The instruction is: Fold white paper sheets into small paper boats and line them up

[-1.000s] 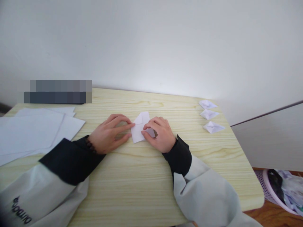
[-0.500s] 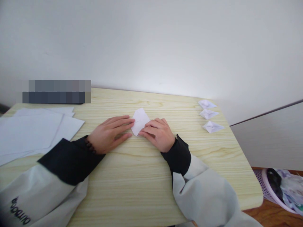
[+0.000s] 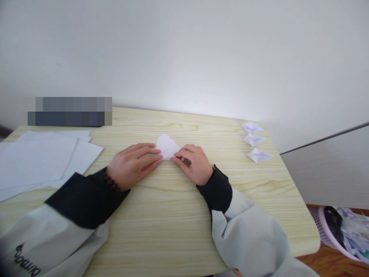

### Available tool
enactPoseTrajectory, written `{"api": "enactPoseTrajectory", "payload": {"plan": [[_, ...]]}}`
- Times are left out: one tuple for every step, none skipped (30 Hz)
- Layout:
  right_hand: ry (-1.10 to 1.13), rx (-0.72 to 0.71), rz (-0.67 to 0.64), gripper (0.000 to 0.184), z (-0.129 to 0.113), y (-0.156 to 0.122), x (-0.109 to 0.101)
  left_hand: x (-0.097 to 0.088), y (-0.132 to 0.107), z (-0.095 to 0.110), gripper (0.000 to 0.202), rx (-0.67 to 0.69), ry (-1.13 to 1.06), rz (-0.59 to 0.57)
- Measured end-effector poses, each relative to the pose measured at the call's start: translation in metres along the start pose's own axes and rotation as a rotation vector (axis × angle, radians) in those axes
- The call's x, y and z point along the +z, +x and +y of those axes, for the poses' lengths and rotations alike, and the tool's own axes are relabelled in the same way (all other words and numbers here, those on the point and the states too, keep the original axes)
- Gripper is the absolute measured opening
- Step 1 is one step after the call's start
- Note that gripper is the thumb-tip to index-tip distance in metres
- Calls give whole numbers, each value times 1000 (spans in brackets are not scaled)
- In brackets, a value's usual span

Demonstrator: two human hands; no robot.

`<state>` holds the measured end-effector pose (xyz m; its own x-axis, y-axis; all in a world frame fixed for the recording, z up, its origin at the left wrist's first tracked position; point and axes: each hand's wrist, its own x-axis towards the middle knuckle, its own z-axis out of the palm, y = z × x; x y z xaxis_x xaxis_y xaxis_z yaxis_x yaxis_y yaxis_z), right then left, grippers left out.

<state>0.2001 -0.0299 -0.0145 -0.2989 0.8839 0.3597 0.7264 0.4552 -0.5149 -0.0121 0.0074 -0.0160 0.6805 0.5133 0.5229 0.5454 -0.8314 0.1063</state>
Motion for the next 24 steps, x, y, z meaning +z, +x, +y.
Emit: {"api": "enactPoseTrajectory", "payload": {"plan": [[-8, 44, 5, 18, 0, 0, 1, 0, 0, 1, 18, 16, 2, 1], [-15, 88, 12, 19, 1, 1, 1, 0, 0, 2, 18, 33, 7, 3], [-24, 126, 20, 19, 1, 1, 1, 0, -1, 4, 18, 46, 13, 7], [-33, 157, 32, 19, 1, 1, 2, 0, -1, 5, 19, 56, 21, 13], [-41, 179, 46, 18, 2, 1, 2, 0, -1, 7, 20, 61, 28, 18], [-49, 192, 58, 18, 2, 1, 3, 0, -2, 8, 20, 63, 35, 20], [-58, 199, 68, 17, 2, 1, 4, 0, -2, 9, 19, 66, 40, 21], [-67, 202, 76, 17, 2, 1, 4, 0, -3, 9, 19, 71, 43, 20], [-78, 202, 80, 17, 3, 0, 5, 0, -3, 10, 18, 76, 44, 16], [-87, 202, 80, 17, 3, 0, 5, -1, -3, 10, 18, 81, 41, 11], [-94, 202, 77, 17, 3, 0, 5, -1, -3, 10, 18, 83, 37, 4], [-98, 203, 72, 17, 3, 0, 5, -1, -4, 9, 18, 83, 30, -3], [-101, 204, 68, 17, 4, 0, 6, -1, -4, 9, 18, 81, 24, -10], [-101, 204, 64, 17, 4, 0, 6, -2, -4, 9, 18, 79, 19, -18], [-102, 206, 62, 17, 4, 0, 6, -2, -4, 9, 18, 78, 17, -21], [-103, 206, 61, 18, 5, 0, 6, -3, -3, 10, 19, 77, 15, -23], [-104, 206, 59, 18, 5, 0, 6, -4, -3, 10, 19, 77, 14, -28], [-103, 206, 56, 18, 5, 0, 6, -4, -3, 10, 19, 76, 10, -35], [-103, 207, 53, 19, 6, 0, 7, -5, -3, 11, 20, 73, 5, -43], [-102, 208, 51, 20, 6, 1, 7, -6, -3, 11, 20, 71, 1, -53], [-101, 211, 49, 20, 6, 1, 7, -6, -3, 12, 21, 70, -1, -62], [-100, 215, 48, 21, 6, 1, 7, -6, -2, 12, 21, 68, 1, -70], [-99, 221, 47, 21, 6, 2, 7, -6, -2, 12, 21, 68, 5, -71], [-98, 229, 48, 21, 6, 2, 7, -7, -2, 12, 21, 67, 10, -70]]}}
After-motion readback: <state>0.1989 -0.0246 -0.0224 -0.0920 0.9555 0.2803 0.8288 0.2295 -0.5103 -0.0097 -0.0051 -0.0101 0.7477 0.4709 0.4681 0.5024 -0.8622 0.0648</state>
